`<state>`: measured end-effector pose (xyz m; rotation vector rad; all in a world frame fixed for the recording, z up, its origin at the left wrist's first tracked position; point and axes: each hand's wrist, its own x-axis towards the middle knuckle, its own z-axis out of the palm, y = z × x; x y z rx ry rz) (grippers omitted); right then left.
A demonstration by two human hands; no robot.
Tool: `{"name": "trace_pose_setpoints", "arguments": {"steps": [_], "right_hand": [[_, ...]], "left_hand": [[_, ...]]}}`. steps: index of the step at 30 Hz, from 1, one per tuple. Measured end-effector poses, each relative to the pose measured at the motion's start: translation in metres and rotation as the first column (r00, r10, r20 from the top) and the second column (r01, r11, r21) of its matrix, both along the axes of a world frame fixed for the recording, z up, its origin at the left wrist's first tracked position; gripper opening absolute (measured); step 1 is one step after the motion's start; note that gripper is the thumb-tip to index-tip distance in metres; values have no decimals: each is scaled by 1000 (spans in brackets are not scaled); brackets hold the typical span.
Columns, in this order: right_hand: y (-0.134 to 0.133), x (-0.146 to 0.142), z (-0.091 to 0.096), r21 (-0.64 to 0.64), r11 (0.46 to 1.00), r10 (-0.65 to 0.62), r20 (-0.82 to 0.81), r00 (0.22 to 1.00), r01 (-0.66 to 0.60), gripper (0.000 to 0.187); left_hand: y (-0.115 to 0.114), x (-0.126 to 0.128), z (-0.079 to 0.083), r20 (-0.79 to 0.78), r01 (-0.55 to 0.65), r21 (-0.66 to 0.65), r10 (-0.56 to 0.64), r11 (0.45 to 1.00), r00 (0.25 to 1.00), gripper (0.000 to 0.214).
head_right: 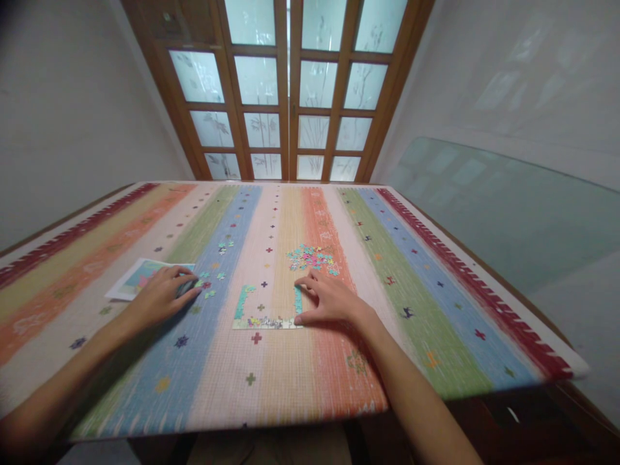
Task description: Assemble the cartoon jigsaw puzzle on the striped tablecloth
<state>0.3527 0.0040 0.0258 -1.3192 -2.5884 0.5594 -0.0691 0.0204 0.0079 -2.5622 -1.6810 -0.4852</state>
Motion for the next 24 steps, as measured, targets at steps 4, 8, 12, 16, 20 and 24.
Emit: {"name": "trace_pose_setpoints", "arguments": {"steps": [4, 8, 12, 16, 20, 24], "right_hand": [[0, 0, 1, 2, 1000, 1, -1, 1000, -1, 69], [1, 0, 0, 10, 1000, 8, 8, 1000, -8, 68], [1, 1, -1, 14, 1000, 7, 9, 1000, -7, 67], [1, 1, 0, 13, 1000, 9, 8, 1000, -10, 67], [1, 1, -1, 18, 1000, 17, -1, 1000, -16, 68], [1, 1, -1, 27, 1000, 16, 8, 1000, -16, 68]], "left_hand": [[2, 1, -6, 35, 10, 0, -10, 1000, 999, 40], [4, 2, -5, 59, 24, -36, -22, 999, 998, 38], [6, 3, -4, 90, 68, -94, -60, 993, 994, 35], [5, 2, -4, 91, 43, -81, -36, 996, 995, 32], [1, 4, -3, 35, -85, 16, 84, 996, 996, 29], [-3, 11, -1, -8, -129, 61, 130, 990, 991, 43]]}}
